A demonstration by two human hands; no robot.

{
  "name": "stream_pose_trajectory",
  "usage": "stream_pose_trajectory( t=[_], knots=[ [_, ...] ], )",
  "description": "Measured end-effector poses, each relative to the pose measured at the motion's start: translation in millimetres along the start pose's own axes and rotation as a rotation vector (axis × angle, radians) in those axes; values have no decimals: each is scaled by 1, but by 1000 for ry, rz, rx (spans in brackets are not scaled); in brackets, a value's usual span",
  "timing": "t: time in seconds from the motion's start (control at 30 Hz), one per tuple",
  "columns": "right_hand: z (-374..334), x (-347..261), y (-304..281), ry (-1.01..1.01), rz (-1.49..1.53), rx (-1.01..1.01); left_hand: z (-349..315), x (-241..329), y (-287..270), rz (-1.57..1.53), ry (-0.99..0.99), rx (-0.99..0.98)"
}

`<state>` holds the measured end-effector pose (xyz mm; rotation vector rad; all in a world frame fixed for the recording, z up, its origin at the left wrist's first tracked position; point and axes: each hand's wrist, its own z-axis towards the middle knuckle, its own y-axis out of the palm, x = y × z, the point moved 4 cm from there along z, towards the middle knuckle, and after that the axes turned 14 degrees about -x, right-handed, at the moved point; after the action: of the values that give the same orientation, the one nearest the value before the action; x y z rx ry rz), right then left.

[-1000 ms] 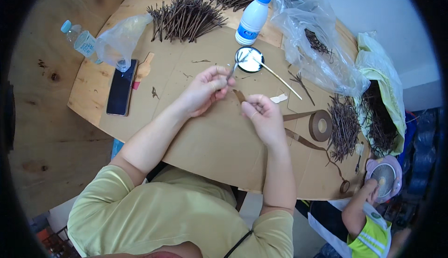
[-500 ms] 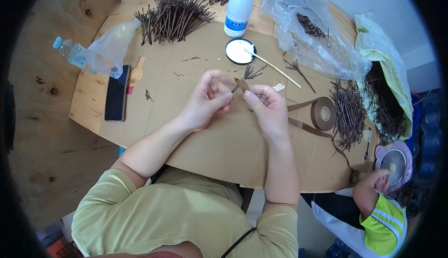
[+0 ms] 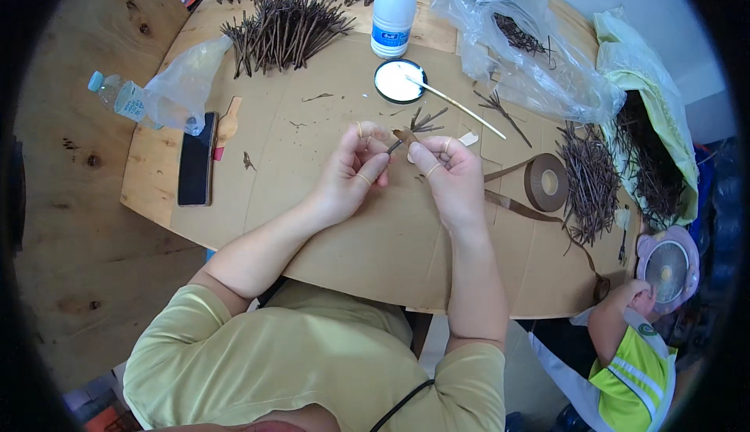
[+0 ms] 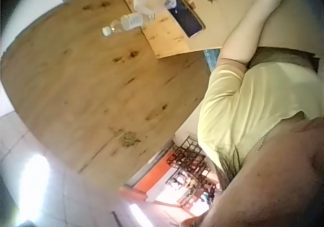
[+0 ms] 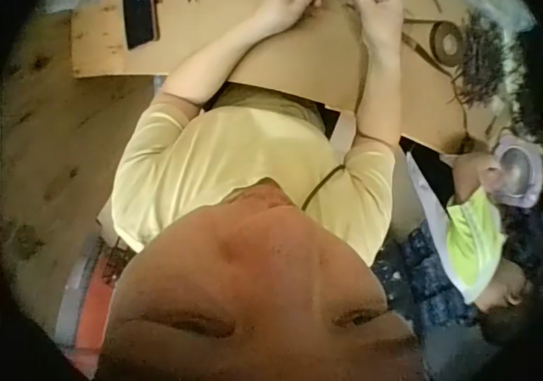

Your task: The person picks up several small dark sticks, aligns them together by hand, and applies a white liquid from a bottle onto the bundle with a small wooden stick.

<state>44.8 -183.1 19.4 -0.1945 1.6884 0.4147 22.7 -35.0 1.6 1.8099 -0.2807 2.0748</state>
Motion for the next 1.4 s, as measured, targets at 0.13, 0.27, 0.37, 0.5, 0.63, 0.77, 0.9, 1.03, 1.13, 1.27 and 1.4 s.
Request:
stream_pose_trajectory(
  t=[0.13,0.27,0.37,0.5,0.63,0.77,0.9,1.03,1.13,1.27,1.4],
  knots=[
    [1,2,-2,-14,4,10,0,-4,0,93,17,-6],
    [0,2,-2,-14,14,29,0,-2,1,133,-7,11],
    [1,0,1,-6,-15,49,0,1,-1,134,7,7],
    [0,1,-1,-5,4,40,1,2,0,-41,-72,-39],
    [0,-1,-1,-35,-1,29,0,-6,2,-525,-100,-89],
    [2,3,-3,-98,57,11,0,-4,6,-723,-109,-141],
    [2,-2,0,-109,119,-29,-2,0,9,-786,-124,-166],
    [0,-1,0,-128,128,-65,-1,-5,9,-704,-114,-185],
    [0,1,-1,-117,128,-66,-1,-3,11,-494,-60,-127],
    [0,3,-3,-112,117,-67,-1,2,12,-383,-56,-60],
    [0,3,-2,-108,119,-61,0,-1,11,-301,-33,-110]
  ],
)
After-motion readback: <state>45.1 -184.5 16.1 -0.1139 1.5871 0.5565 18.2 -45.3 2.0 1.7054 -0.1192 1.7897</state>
